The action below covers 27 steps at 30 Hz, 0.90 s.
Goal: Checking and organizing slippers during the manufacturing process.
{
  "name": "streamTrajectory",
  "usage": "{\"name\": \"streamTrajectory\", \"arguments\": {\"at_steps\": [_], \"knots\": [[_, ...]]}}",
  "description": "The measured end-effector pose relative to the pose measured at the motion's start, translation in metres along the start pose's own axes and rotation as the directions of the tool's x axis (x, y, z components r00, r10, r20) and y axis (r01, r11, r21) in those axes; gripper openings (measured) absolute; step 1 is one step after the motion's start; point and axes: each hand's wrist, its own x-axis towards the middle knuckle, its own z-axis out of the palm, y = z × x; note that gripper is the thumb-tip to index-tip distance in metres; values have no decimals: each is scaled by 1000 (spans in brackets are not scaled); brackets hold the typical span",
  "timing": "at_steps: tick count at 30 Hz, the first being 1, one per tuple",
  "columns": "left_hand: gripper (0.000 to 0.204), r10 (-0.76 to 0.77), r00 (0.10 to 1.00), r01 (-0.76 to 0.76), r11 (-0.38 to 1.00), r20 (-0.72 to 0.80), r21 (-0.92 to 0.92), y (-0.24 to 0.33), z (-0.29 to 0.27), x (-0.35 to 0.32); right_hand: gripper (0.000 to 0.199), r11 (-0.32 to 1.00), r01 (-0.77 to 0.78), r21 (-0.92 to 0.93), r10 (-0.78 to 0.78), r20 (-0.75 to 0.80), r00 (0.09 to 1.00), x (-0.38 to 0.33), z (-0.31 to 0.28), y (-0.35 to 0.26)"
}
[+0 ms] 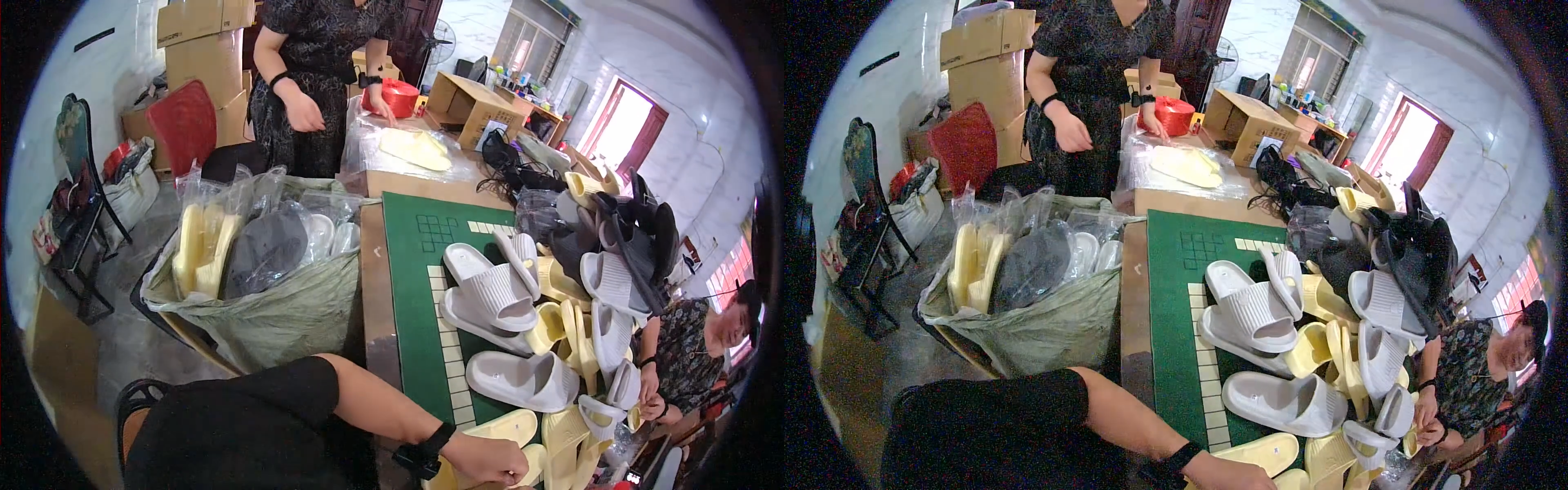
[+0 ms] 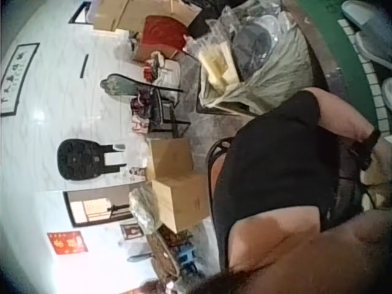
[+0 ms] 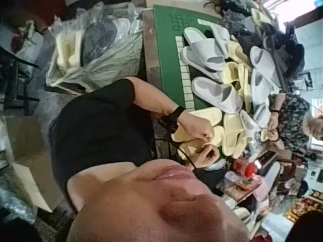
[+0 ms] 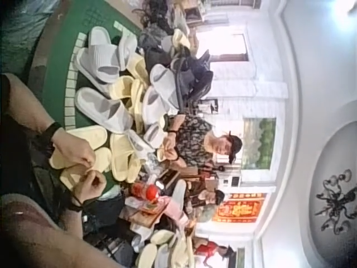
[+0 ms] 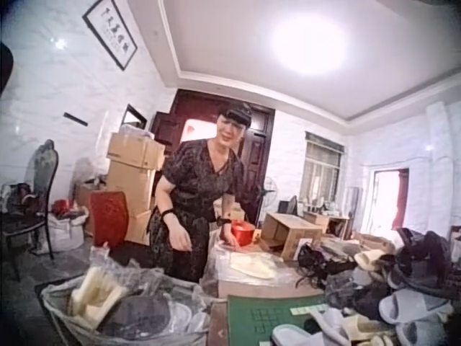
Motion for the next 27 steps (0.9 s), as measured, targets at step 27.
{"name": "streamTrajectory", "arguments": {"at_steps": [27], "knots": [[16,57,998,-59,994,-24,-92,-1,-3,-2,11,997,-70,27,71,-13,997,1,18,-14]]}}
